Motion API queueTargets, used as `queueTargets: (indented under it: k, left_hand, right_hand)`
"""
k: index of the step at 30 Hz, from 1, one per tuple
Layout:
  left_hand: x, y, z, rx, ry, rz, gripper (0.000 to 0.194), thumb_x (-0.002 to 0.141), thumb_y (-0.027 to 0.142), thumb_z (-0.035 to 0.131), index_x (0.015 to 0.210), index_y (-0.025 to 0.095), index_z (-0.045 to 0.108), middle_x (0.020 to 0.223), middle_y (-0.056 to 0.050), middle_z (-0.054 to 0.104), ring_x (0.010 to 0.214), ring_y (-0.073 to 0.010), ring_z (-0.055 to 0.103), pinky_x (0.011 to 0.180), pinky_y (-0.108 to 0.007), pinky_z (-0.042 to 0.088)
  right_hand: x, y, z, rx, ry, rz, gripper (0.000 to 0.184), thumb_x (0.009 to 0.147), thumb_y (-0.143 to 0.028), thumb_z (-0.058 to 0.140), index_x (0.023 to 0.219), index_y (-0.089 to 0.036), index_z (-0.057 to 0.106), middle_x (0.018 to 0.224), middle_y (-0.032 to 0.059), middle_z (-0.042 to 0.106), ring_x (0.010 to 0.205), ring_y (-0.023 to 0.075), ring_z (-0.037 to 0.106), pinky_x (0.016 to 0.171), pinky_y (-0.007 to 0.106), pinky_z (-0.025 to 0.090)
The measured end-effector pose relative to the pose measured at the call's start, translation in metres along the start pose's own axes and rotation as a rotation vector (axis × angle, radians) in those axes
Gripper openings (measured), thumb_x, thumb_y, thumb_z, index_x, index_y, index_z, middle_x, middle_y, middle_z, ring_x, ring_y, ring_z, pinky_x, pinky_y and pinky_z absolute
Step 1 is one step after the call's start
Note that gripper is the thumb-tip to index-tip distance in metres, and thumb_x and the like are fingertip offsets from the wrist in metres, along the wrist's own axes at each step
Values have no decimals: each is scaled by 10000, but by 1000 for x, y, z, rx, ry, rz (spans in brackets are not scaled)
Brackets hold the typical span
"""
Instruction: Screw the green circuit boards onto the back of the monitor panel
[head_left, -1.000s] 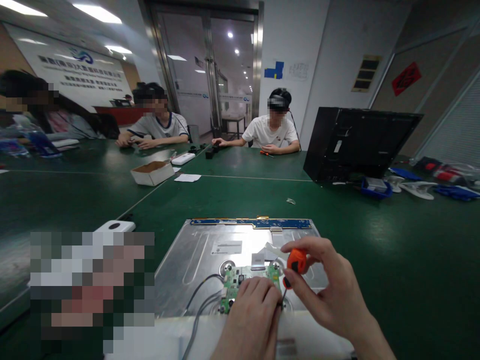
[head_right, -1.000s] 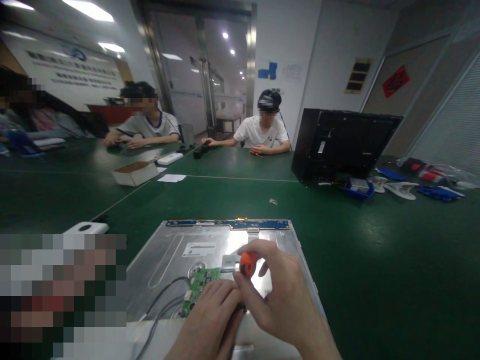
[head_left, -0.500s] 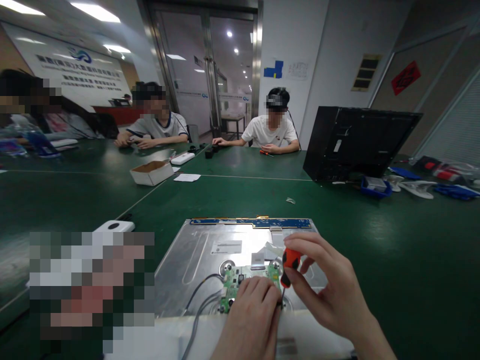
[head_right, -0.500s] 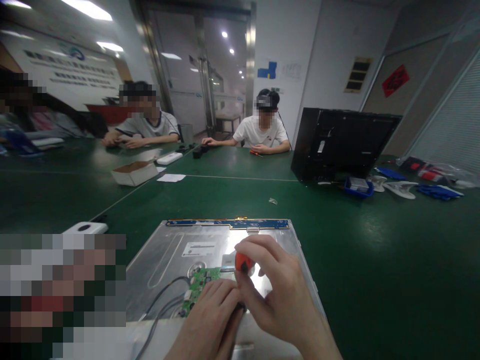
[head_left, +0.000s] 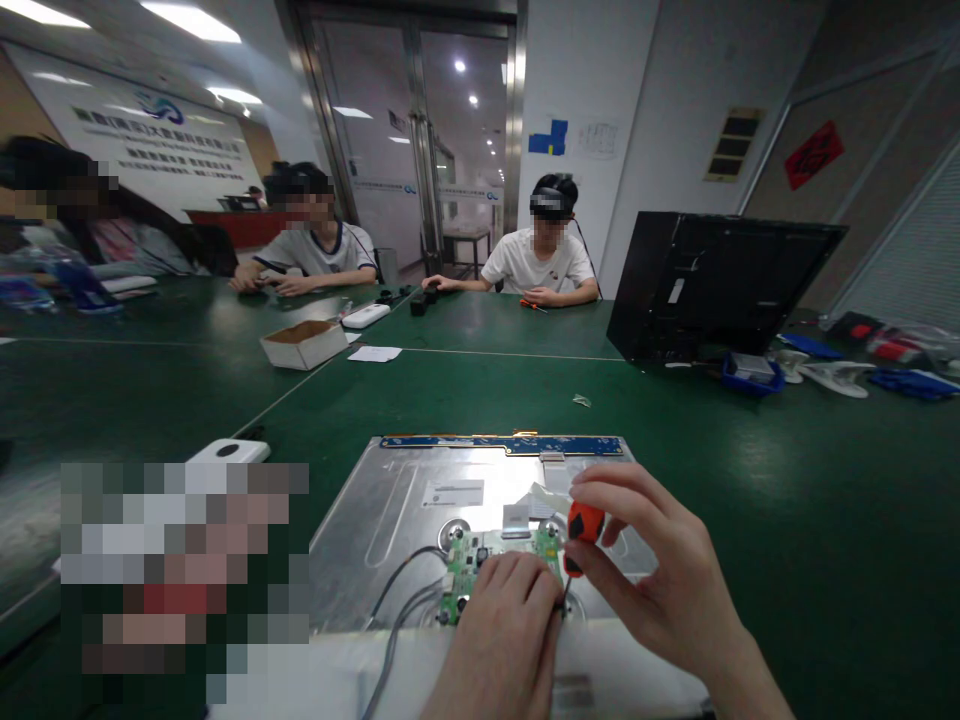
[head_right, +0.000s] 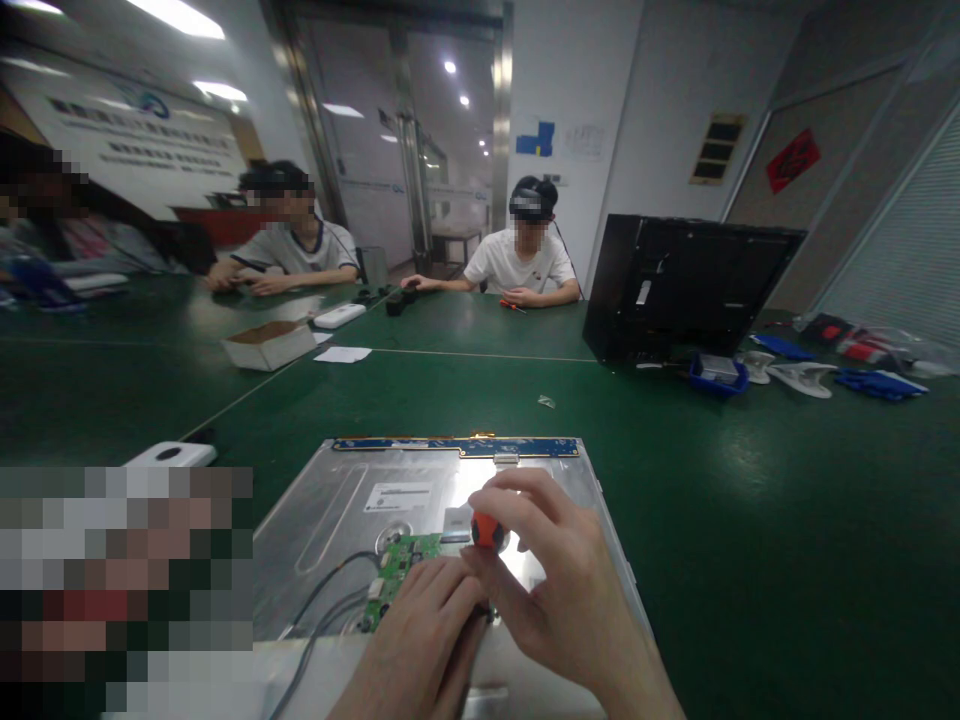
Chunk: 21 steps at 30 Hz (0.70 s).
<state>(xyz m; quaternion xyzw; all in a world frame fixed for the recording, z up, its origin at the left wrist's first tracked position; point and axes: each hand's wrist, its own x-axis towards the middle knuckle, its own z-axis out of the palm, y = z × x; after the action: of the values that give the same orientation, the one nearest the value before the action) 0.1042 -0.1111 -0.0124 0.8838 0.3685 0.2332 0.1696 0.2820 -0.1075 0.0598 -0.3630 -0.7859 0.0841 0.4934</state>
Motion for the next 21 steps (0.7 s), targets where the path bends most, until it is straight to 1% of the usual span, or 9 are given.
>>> queueTargets:
  k: [4, 8, 10, 13, 16, 21]
  left_hand:
    - [0, -1, 0, 2, 16, 7, 202, 908, 72, 423, 1002, 188, 559, 1042, -98, 621, 967, -294, 550, 868, -484, 473]
    - [0, -1, 1, -4, 10, 2, 210, 917, 75, 414, 1015, 193, 558, 1051, -96, 618, 977, -295, 546, 878, -490, 467]
    - [0, -1, 1, -7, 12, 0, 215, 912, 72, 416, 1020, 191, 559, 1054, -97, 620, 978, -297, 548, 875, -490, 469]
    - [0, -1, 0, -4, 15, -7, 214, 905, 64, 423, 1005, 188, 566, 1052, -97, 628, 973, -299, 555, 864, -485, 477]
    - [0, -1, 0, 7, 10, -1, 211, 888, 53, 439, 985, 186, 570, 1040, -97, 634, 961, -297, 564, 860, -483, 482]
    - [1, -2, 1, 16, 42, 10, 225, 857, 47, 451, 972, 199, 571, 1018, -87, 638, 947, -290, 577, 846, -469, 487]
  right_hand:
    - [2, -2, -1, 3, -31, 3, 387, 926, -95, 546, 1272, -266, 575, 1158, 73, 618, 895, 171, 661, 667, 274, 567]
    - [2, -2, -1, -18, -49, -5, 443, 923, -102, 541, 1335, -264, 533, 1177, 76, 651, 931, 190, 665, 700, 296, 574]
    - [2, 0, -1, -33, -38, -12, 426, 919, -127, 577, 1323, -249, 522, 1145, 68, 673, 901, 184, 663, 704, 293, 572]
    - [0, 2, 0, -53, -11, -9, 372, 910, -166, 632, 1258, -242, 528, 1068, 46, 692, 803, 157, 650, 660, 269, 558]
    - [-2, 2, 2, -50, 15, 20, 359, 901, -155, 628, 1232, -246, 524, 992, 23, 692, 719, 140, 628, 612, 261, 540]
    - [-2, 0, 3, -31, 31, 55, 406, 881, -110, 594, 1253, -250, 512, 986, 24, 684, 711, 149, 624, 614, 288, 539]
